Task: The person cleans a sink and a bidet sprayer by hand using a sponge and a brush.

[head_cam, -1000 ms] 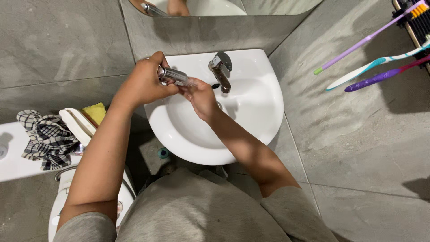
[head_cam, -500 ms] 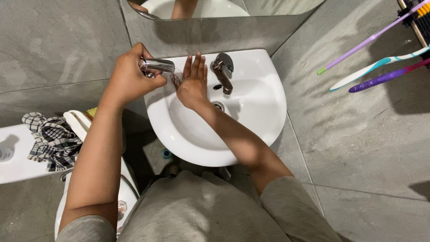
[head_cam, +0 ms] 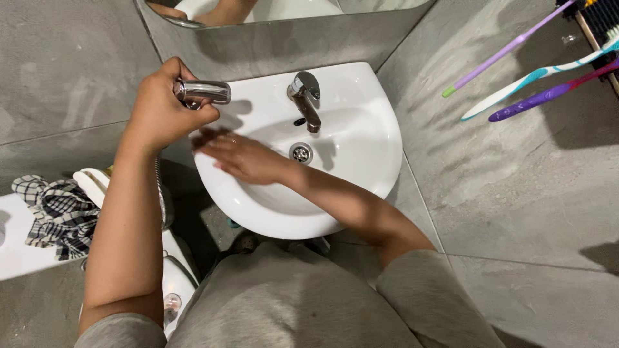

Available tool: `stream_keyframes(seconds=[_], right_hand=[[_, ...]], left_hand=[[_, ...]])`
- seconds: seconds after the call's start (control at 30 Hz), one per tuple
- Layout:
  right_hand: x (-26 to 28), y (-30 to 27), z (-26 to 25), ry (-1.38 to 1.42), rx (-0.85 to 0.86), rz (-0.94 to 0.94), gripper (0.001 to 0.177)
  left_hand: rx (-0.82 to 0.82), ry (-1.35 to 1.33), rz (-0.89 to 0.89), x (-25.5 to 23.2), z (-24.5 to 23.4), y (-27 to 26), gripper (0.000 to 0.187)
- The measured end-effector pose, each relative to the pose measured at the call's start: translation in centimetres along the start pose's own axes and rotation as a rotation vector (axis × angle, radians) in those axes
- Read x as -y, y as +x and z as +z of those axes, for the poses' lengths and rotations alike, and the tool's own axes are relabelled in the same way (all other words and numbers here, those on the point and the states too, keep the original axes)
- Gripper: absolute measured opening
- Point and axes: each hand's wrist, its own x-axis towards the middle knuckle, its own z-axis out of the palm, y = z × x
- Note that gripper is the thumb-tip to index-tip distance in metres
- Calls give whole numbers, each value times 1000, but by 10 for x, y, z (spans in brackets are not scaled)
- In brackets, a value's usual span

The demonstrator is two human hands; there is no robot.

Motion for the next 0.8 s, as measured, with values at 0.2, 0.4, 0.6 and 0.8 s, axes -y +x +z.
stream_keyframes(seconds=[0.2, 0.4, 0.6, 0.8], right_hand=[[6, -90, 20, 311, 223, -298, 30], [-31, -184, 10, 539, 132, -301, 19], [-77, -212, -16, 427, 231, 534, 14], [-101, -170, -10, 1454, -451, 477, 46]], left_hand=[[37, 11, -14, -4, 3, 0, 37], [88, 28, -6, -14, 12, 0, 38], [152, -1, -20, -36, 32, -2, 40], [261, 16, -25, -60, 56, -2, 42]])
